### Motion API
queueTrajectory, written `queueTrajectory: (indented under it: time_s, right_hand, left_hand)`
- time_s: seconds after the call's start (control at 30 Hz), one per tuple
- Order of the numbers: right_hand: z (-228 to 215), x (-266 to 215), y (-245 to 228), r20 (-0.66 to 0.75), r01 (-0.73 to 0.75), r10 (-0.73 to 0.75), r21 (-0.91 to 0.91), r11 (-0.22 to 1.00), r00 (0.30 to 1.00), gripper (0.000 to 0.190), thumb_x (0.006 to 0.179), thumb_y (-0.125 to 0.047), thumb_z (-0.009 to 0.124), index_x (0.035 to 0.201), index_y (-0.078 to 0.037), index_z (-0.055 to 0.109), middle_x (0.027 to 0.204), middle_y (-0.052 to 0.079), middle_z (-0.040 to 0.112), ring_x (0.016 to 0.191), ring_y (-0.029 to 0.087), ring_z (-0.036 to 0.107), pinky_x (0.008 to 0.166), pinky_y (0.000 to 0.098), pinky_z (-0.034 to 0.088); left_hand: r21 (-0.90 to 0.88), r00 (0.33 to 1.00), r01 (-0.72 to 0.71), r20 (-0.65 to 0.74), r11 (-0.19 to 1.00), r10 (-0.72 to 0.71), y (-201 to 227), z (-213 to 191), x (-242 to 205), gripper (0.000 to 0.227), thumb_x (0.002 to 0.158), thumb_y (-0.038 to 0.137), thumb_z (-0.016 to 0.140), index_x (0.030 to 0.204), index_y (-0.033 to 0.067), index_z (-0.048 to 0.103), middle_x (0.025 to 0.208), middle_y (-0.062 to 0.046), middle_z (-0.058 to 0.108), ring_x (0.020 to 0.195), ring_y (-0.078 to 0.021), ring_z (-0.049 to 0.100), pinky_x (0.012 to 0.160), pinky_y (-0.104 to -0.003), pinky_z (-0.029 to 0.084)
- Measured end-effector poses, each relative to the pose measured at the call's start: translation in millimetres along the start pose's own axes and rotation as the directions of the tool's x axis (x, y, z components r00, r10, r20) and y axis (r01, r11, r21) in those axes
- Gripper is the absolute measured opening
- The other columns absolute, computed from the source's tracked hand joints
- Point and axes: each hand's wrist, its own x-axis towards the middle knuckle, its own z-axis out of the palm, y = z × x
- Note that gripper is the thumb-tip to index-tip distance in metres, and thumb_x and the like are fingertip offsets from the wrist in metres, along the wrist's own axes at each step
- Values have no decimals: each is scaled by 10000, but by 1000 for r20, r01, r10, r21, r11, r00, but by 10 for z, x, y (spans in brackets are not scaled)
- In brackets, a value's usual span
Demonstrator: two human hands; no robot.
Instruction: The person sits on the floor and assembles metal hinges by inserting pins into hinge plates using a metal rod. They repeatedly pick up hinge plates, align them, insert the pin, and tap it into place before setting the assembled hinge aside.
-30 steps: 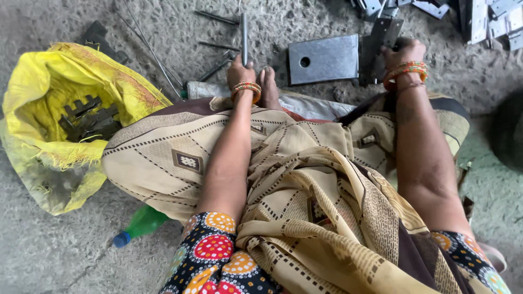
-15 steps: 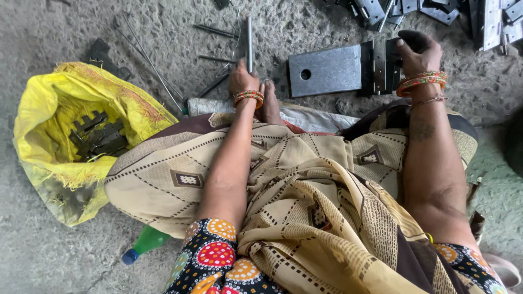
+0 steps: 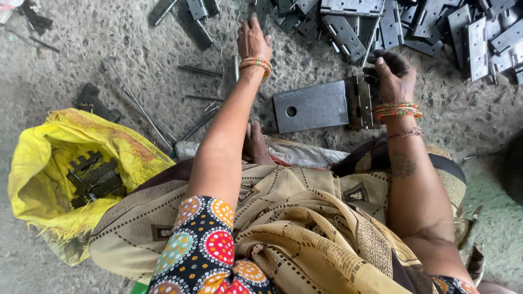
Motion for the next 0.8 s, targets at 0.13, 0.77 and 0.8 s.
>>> queueTrajectory:
  time_s: [0.13, 0.77, 0.8]
  right_hand:
    - [128, -68, -41, 15, -36, 36, 28, 999, 999, 202, 1056, -87, 676, 1234, 7, 690, 1099, 91, 752, 900, 173, 741, 809, 320, 639]
    - [381, -66, 89, 181, -116, 136, -115, 987, 974, 216, 1058, -140, 643, 1228, -19, 696, 1093, 73, 757, 888, 151, 736, 766, 278, 602]
    - [396, -62, 78, 170, -128, 153, -148, 981, 973, 216, 1056, -149, 640, 1222, -24, 697, 1096, 75, 760, 886, 151, 736, 750, 278, 595]
  left_hand:
    - [24, 997, 46, -70, 999, -44, 129, 213, 350, 911, 715, 253, 898, 1453, 107, 382, 1405, -233, 510, 1246, -436, 557, 1035, -494, 481]
    - [-732, 714, 679, 675, -48, -186, -822, 326, -831, 216, 890, 168, 716, 1013, -10, 703, 814, -116, 722, 629, -231, 710, 521, -378, 583]
    - [-737, 738, 668, 641, 98, -211, -737, 232, -850, 215, 919, 181, 710, 1011, -13, 706, 797, -107, 708, 595, -221, 680, 495, -365, 545]
